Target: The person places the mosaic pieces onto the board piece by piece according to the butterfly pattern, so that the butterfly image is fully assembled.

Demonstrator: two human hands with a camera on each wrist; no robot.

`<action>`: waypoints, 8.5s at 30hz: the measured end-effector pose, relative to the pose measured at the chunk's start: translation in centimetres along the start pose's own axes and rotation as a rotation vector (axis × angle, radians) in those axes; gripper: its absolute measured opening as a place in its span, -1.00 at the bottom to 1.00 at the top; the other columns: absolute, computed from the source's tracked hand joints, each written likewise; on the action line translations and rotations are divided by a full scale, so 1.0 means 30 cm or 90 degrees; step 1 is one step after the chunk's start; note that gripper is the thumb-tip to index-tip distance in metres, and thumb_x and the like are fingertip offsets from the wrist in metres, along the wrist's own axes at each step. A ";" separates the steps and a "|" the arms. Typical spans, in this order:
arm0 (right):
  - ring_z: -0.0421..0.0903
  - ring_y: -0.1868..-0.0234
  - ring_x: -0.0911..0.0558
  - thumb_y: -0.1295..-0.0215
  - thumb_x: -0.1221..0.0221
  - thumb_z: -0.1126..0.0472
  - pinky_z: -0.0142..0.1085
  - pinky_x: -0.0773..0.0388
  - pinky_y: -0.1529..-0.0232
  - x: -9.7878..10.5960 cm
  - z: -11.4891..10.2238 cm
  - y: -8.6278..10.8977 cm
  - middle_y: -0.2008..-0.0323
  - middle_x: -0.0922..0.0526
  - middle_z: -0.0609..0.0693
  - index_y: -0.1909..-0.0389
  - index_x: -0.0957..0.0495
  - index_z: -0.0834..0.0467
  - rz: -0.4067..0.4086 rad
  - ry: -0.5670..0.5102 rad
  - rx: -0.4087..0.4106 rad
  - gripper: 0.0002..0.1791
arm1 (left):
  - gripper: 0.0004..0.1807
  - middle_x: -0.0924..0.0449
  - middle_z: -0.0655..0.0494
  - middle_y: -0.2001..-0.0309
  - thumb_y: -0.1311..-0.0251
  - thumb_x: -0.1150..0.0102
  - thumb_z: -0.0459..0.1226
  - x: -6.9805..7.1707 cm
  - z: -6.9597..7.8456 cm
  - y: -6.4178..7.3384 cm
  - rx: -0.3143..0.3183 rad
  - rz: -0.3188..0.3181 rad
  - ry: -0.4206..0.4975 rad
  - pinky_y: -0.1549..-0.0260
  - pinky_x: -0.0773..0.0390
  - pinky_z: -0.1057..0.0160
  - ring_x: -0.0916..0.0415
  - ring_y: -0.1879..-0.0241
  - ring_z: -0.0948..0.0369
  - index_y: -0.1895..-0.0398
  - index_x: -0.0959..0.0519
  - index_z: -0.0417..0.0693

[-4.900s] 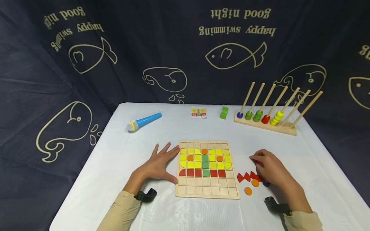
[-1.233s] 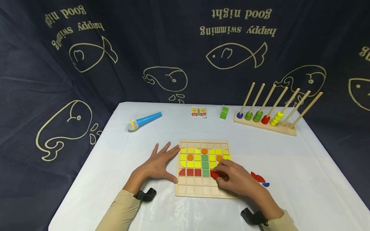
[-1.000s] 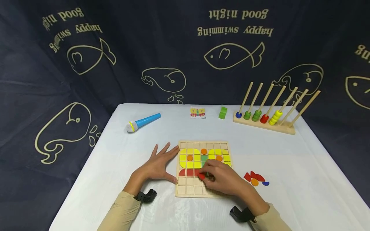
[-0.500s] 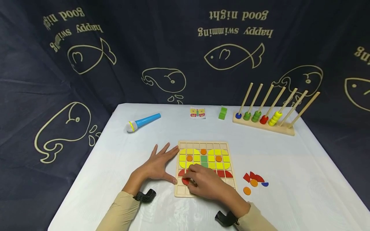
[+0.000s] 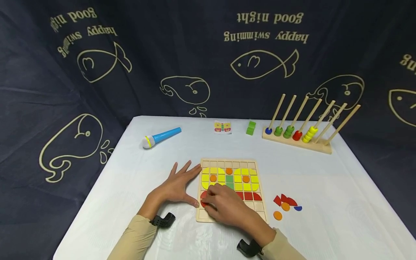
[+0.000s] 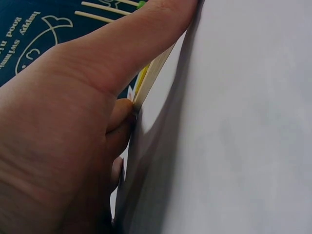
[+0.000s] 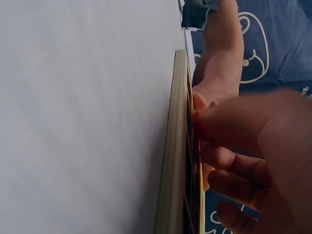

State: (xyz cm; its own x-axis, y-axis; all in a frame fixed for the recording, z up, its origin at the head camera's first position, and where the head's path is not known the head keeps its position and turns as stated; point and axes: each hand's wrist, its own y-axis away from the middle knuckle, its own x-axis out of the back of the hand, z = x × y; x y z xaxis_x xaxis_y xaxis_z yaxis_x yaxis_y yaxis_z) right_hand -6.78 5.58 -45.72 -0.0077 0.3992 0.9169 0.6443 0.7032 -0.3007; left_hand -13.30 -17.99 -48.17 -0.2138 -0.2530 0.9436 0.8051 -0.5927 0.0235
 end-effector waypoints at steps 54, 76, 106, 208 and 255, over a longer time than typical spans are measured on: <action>-0.28 0.32 -0.48 0.00 -0.43 0.17 -0.39 -0.49 0.30 0.290 0.303 0.498 0.29 -0.51 -0.28 0.12 -0.62 -0.10 -0.153 -0.206 -0.282 -0.63 | 0.46 0.08 0.29 -0.50 0.58 -0.16 0.61 0.001 0.002 -0.001 0.004 -0.001 0.006 -0.31 0.41 -0.21 0.30 -0.48 0.06 -0.53 -0.03 0.16; -0.21 0.38 -0.49 0.01 -0.41 0.24 -0.41 -0.46 0.42 0.260 0.322 0.408 0.34 -0.55 -0.24 0.24 -0.68 -0.04 -0.089 -0.217 -0.289 -0.74 | 0.47 0.09 0.32 -0.50 0.61 -0.16 0.62 0.003 0.004 -0.003 0.011 -0.005 0.007 -0.32 0.42 -0.20 0.32 -0.48 0.10 -0.53 -0.03 0.17; -0.26 0.34 -0.43 -0.08 -0.36 0.17 -0.43 -0.44 0.37 0.130 0.215 0.187 0.29 -0.49 -0.26 0.21 -0.70 -0.03 -0.046 -0.179 -0.164 -0.79 | 0.48 0.10 0.32 -0.51 0.62 -0.12 0.64 0.003 0.001 -0.011 0.009 -0.005 0.001 -0.31 0.43 -0.21 0.34 -0.48 0.11 -0.53 -0.01 0.18; -0.20 0.41 -0.45 -0.01 -0.42 0.20 -0.41 -0.40 0.46 0.243 0.387 0.440 0.38 -0.50 -0.22 0.29 -0.65 -0.07 -0.033 -0.130 -0.325 -0.77 | 0.46 0.07 0.29 -0.50 0.59 -0.15 0.62 -0.001 -0.003 -0.004 0.000 0.007 0.008 -0.31 0.42 -0.21 0.30 -0.48 0.06 -0.52 -0.05 0.14; -0.32 0.41 -0.36 -0.11 -0.32 -0.02 -0.44 -0.37 0.43 0.088 0.141 0.119 0.38 -0.43 -0.28 0.23 -0.68 -0.07 -0.076 -0.081 -0.096 -0.79 | 0.45 0.08 0.27 -0.50 0.55 -0.18 0.60 0.009 0.004 -0.001 -0.007 -0.002 0.004 -0.30 0.38 -0.25 0.30 -0.48 0.05 -0.52 -0.05 0.12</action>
State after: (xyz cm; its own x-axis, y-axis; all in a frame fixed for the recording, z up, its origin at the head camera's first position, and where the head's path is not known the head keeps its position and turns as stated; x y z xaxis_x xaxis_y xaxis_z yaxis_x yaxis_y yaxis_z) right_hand -7.73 11.63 -45.48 -0.1812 0.3961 0.9002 0.7397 0.6581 -0.1406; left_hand -13.30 -17.95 -47.88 -0.2194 -0.2558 0.9415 0.7983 -0.6018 0.0225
